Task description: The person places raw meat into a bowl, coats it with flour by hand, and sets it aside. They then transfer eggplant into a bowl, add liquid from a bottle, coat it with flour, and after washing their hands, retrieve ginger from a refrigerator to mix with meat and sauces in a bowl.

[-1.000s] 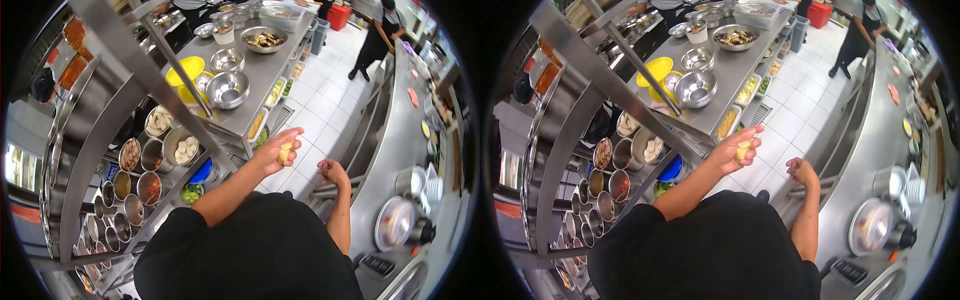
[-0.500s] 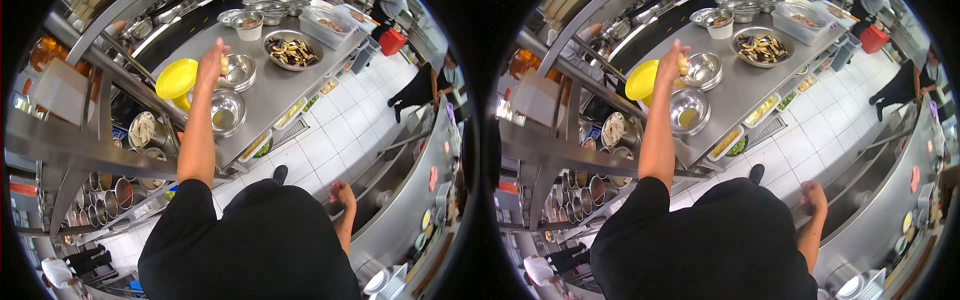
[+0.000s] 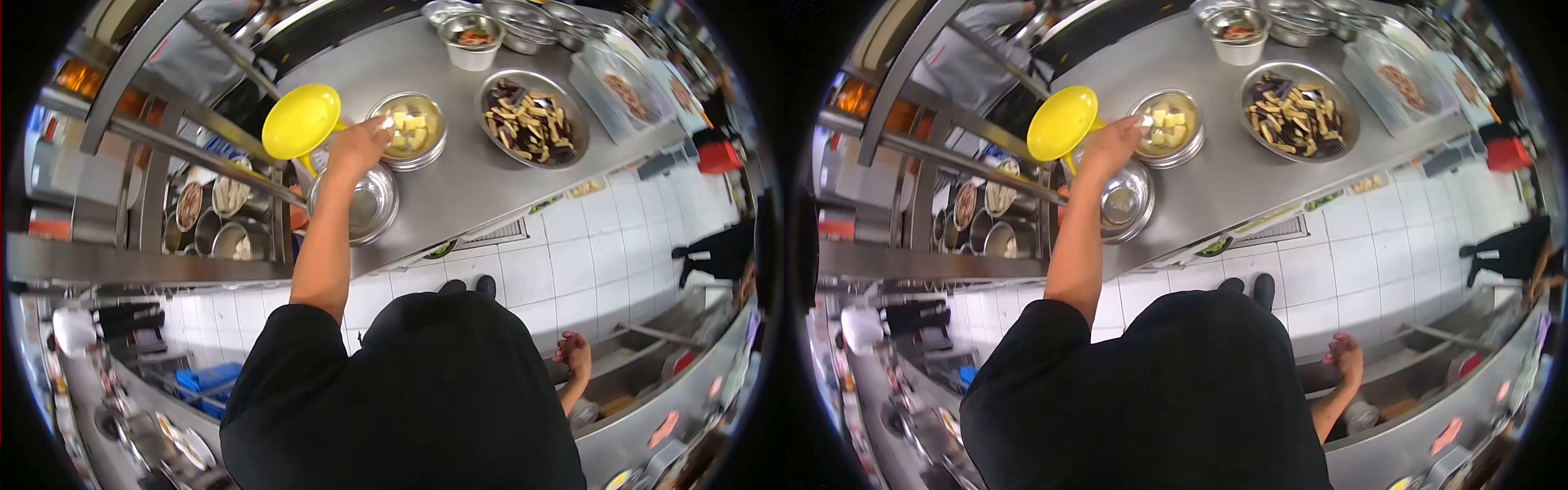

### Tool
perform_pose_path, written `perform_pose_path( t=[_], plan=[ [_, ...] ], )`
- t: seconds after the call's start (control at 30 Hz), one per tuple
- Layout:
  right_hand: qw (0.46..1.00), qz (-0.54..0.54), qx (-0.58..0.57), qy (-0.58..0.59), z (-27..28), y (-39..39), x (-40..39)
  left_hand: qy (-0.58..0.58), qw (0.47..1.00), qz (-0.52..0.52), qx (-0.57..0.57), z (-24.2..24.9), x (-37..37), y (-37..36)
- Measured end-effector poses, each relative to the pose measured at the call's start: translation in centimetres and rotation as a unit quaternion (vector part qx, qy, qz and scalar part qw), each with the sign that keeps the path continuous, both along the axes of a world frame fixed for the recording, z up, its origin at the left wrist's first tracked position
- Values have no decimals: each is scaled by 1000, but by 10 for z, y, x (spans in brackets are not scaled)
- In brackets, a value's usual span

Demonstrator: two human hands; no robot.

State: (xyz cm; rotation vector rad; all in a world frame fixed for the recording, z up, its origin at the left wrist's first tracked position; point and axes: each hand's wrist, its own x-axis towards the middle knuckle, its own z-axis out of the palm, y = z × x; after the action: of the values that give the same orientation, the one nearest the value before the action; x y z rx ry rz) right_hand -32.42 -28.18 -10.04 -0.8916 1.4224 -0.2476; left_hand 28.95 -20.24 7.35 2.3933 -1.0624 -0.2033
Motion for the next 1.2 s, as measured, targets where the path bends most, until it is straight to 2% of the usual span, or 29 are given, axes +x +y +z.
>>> perform_pose_path(
  t=[0.07, 0.17, 0.2, 0.3, 0.37, 0.4, 0.47, 0.57, 0.67, 0.77, 0.93, 0.97, 1.0, 1.07, 1.13, 1.2],
  plan=[
    [997, 74, -18, 29, 9, -49, 12, 13, 999, 29, -8, 5, -22, 23],
    [984, 150, -92, 1, 37, -122, 43, -19, 992, 128, 8, 15, -41, 56],
    [965, 222, -132, 37, 45, -148, 56, -63, 988, 137, 34, 13, -42, 58],
    [942, 278, -186, -33, 104, -201, 105, -71, 978, 187, 49, 20, -49, 16],
    [932, 300, -200, -32, 135, -225, 129, -62, 956, 240, 158, 7, -29, -18],
    [923, 310, -229, -21, 144, -231, 135, -59, 951, 242, 181, -4, -13, -25],
    [925, 311, -215, -37, 144, -240, 133, -54, 942, 241, 226, -31, 12, -38],
    [931, 309, -185, -49, 122, -252, 115, -108, 957, 225, 145, -37, 19, -34],
    [945, 300, -124, -27, 105, -252, 92, -118, 940, 278, 159, -15, 6, -41],
    [946, 291, -142, -18, 109, -258, 88, -148, 939, 275, 145, -2, 3, -43],
    [916, 318, -240, -53, 146, -285, 132, -166, 961, 221, 8, -1, 16, -30],
    [885, 364, -287, -37, 154, -296, 145, -171, 960, 219, -18, 8, 7, -28],
    [855, 393, -338, -37, 174, -296, 164, -84, 967, 238, -43, 21, -7, -25],
    [848, 353, -363, -156, 193, -302, 204, 90, 954, 269, -95, 44, -46, -19],
    [807, 339, -426, -231, 219, -302, 256, 183, 948, 228, -124, 41, -91, -12],
    [753, 280, -455, -383, 247, -276, 321, 305, 919, 194, -160, 12, -128, -8]
  ],
)
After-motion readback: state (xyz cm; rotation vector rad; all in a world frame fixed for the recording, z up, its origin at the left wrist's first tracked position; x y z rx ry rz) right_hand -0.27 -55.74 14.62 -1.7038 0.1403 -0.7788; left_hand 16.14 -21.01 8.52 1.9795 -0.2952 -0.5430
